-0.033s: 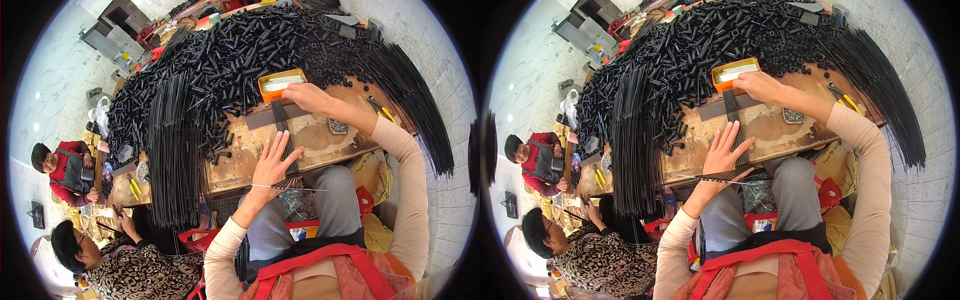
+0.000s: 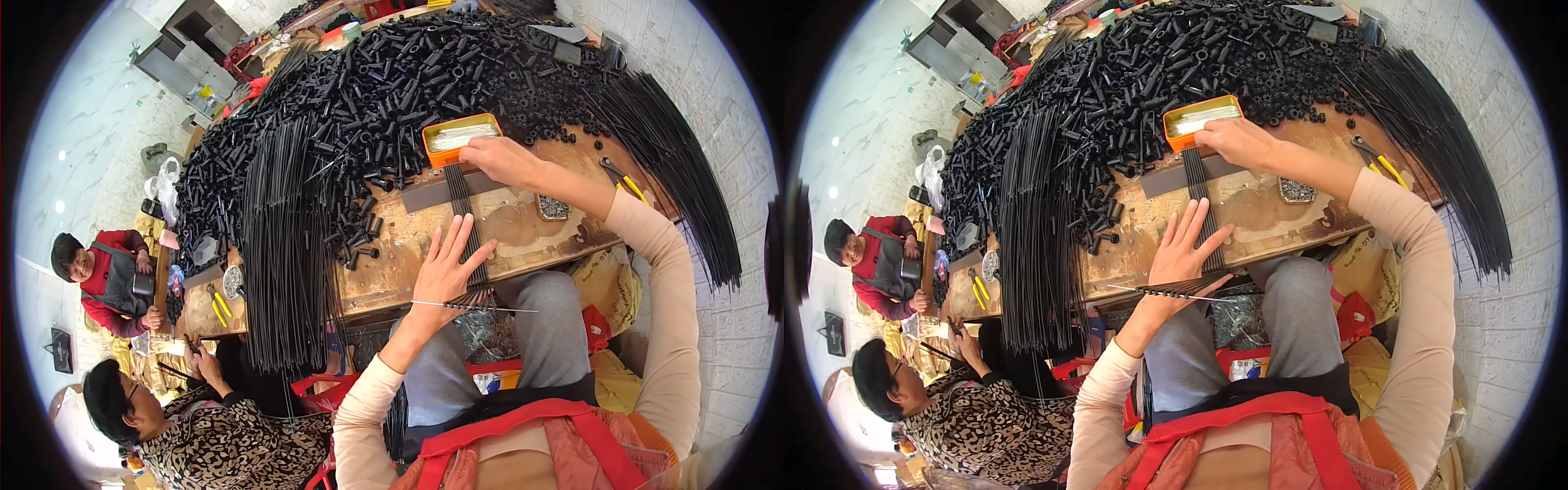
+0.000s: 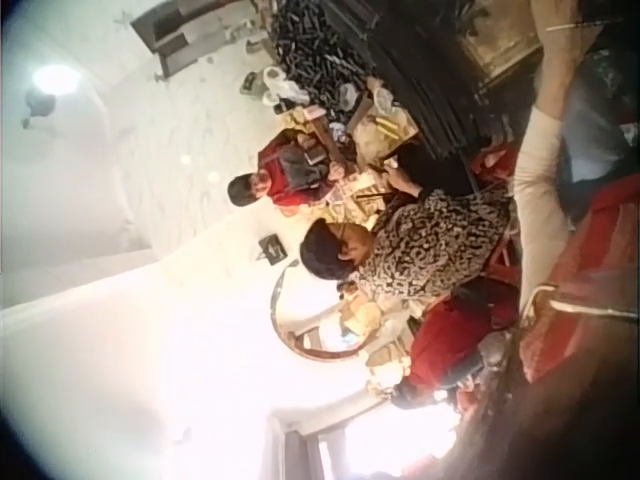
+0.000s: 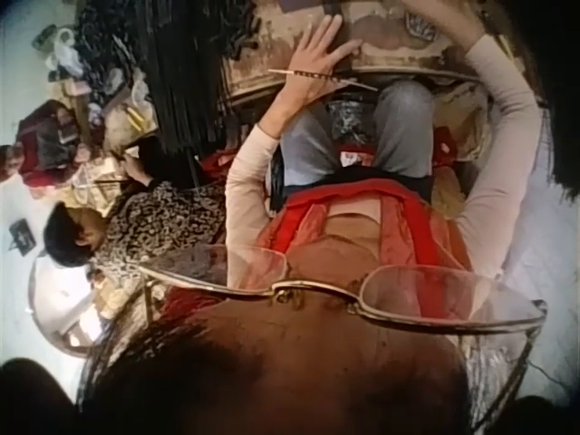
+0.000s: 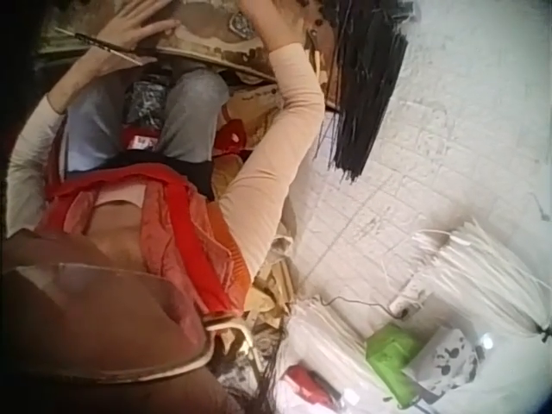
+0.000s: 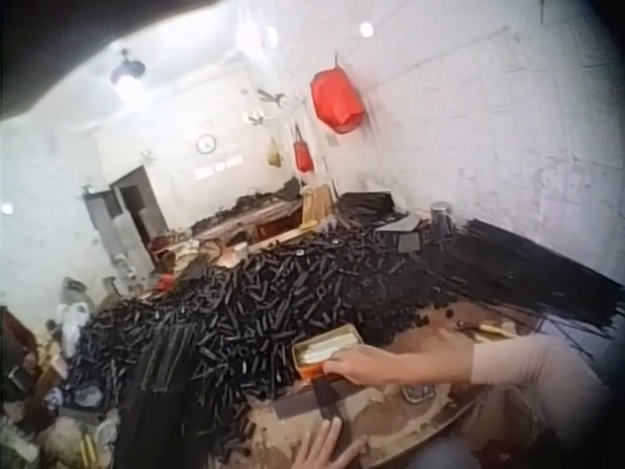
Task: Trimming the ends of black rod bundles with pliers and organizing them in a jig at a factory workbench.
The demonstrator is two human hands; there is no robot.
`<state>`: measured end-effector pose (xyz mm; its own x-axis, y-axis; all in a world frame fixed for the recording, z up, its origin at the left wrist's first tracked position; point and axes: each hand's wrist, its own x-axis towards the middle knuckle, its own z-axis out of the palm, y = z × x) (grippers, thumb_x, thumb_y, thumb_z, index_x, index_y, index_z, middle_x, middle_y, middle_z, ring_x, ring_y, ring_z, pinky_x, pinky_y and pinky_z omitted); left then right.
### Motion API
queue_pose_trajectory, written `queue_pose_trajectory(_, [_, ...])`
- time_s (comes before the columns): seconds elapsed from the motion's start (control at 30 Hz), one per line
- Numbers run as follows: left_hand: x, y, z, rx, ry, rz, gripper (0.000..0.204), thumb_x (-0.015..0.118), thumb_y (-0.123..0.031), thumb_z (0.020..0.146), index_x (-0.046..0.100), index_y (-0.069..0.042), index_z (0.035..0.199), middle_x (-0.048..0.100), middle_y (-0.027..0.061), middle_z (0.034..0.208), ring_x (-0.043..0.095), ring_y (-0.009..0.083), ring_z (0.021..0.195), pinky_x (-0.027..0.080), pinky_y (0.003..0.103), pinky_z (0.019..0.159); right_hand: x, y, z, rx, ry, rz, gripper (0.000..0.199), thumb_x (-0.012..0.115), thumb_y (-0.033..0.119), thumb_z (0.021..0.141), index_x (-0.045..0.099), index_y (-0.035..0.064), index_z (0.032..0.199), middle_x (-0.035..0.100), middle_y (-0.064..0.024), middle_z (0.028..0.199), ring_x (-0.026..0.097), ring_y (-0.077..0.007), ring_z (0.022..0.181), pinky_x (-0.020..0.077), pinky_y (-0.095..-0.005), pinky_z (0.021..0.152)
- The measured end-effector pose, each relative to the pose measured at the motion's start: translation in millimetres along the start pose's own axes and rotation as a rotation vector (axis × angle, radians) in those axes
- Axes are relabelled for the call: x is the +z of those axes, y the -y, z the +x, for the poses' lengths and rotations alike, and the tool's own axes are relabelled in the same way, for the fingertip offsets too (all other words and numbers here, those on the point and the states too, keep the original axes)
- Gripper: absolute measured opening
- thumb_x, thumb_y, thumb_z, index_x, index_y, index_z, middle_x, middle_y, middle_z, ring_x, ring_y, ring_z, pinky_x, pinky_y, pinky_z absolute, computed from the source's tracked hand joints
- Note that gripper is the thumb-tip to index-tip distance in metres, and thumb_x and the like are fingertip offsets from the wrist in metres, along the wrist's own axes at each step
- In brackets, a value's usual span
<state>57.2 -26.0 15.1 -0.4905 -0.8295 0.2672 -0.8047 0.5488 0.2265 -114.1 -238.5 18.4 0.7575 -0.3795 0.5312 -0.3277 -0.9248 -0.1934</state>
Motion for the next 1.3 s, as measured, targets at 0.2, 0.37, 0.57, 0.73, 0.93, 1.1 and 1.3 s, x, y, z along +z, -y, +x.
queue_pose_trajectory(0.2, [-0.6,-0.3,1.8,0.020,-0.020,0.012,0.071,0.073,-0.043,0.078,0.047,-0.019,0.140,0.027,0.0222,0.153,0.025,0.0377,0.143,0.021,0.050,0.116,1.4,2.3,7.2,0.058,-0.054,0.009,0.011,0.061,0.009,0.084,0.062,0.0057,0.095,0.065,-0.0142,0.090,0.065,-0.0353,0.084,0.0524,-0.0438,0.071])
queue_pose_trajectory(0.37, [1.8,-3.0,-8.4,0.018,-0.022,0.069,0.066,0.067,-0.018,0.075,0.049,-0.019,0.139,0.032,0.0204,0.152,0.029,0.0364,0.142,0.022,0.049,0.116,-15.3,-20.3,30.1,0.136,-0.029,-0.087,0.012,0.063,0.009,0.082,0.066,0.0056,0.093,0.065,-0.0158,0.090,0.065,-0.0363,0.086,0.0525,-0.0455,0.073])
queue_pose_trajectory(0.57, [3.9,-10.0,-10.5,0.037,-0.039,0.073,0.082,0.059,0.003,0.061,0.049,-0.020,0.140,0.035,0.0194,0.151,0.033,0.0357,0.140,0.027,0.047,0.115,-2.9,-60.6,56.1,0.287,0.262,-0.050,0.012,0.063,0.006,0.072,0.070,0.0019,0.079,0.068,-0.0207,0.080,0.067,-0.0388,0.079,0.0533,-0.0455,0.071])
queue_pose_trajectory(0.73, [5.2,-8.1,-12.9,0.042,-0.049,0.055,0.084,0.059,0.004,0.060,0.049,-0.020,0.141,0.034,0.0193,0.151,0.033,0.0360,0.140,0.027,0.047,0.115,-21.7,-46.4,49.5,0.322,0.225,-0.003,0.013,0.062,0.006,0.072,0.071,0.0024,0.080,0.068,-0.0194,0.079,0.066,-0.0375,0.078,0.0530,-0.0442,0.070])
queue_pose_trajectory(0.93, [4.1,-7.1,-12.2,0.032,-0.034,0.072,0.085,0.060,0.003,0.060,0.048,-0.020,0.141,0.034,0.0193,0.151,0.033,0.0358,0.140,0.027,0.047,0.115,-29.9,2.2,11.7,0.108,0.063,-0.124,0.015,0.061,0.005,0.080,0.070,0.0039,0.092,0.064,-0.0151,0.086,0.065,-0.0348,0.082,0.0519,-0.0428,0.072])
queue_pose_trajectory(1.1, [5.3,-6.4,-11.6,0.046,-0.025,0.107,0.084,0.060,0.002,0.062,0.047,-0.021,0.142,0.035,0.0187,0.151,0.032,0.0348,0.141,0.027,0.047,0.115,-8.3,1.4,-13.7,0.044,0.102,-0.130,0.009,0.058,0.001,0.079,0.063,0.0017,0.086,0.061,-0.0146,0.083,0.063,-0.0354,0.081,0.0519,-0.0443,0.072])
queue_pose_trajectory(1.3, [4.0,-7.6,-11.5,0.023,-0.001,0.095,0.083,0.059,0.002,0.062,0.048,-0.021,0.141,0.035,0.0186,0.151,0.032,0.0341,0.141,0.027,0.047,0.115,-16.8,-4.1,-5.8,0.005,0.227,-0.006,0.009,0.058,0.000,0.078,0.062,0.0004,0.086,0.061,-0.0152,0.083,0.063,-0.0338,0.083,0.0513,-0.0420,0.075])
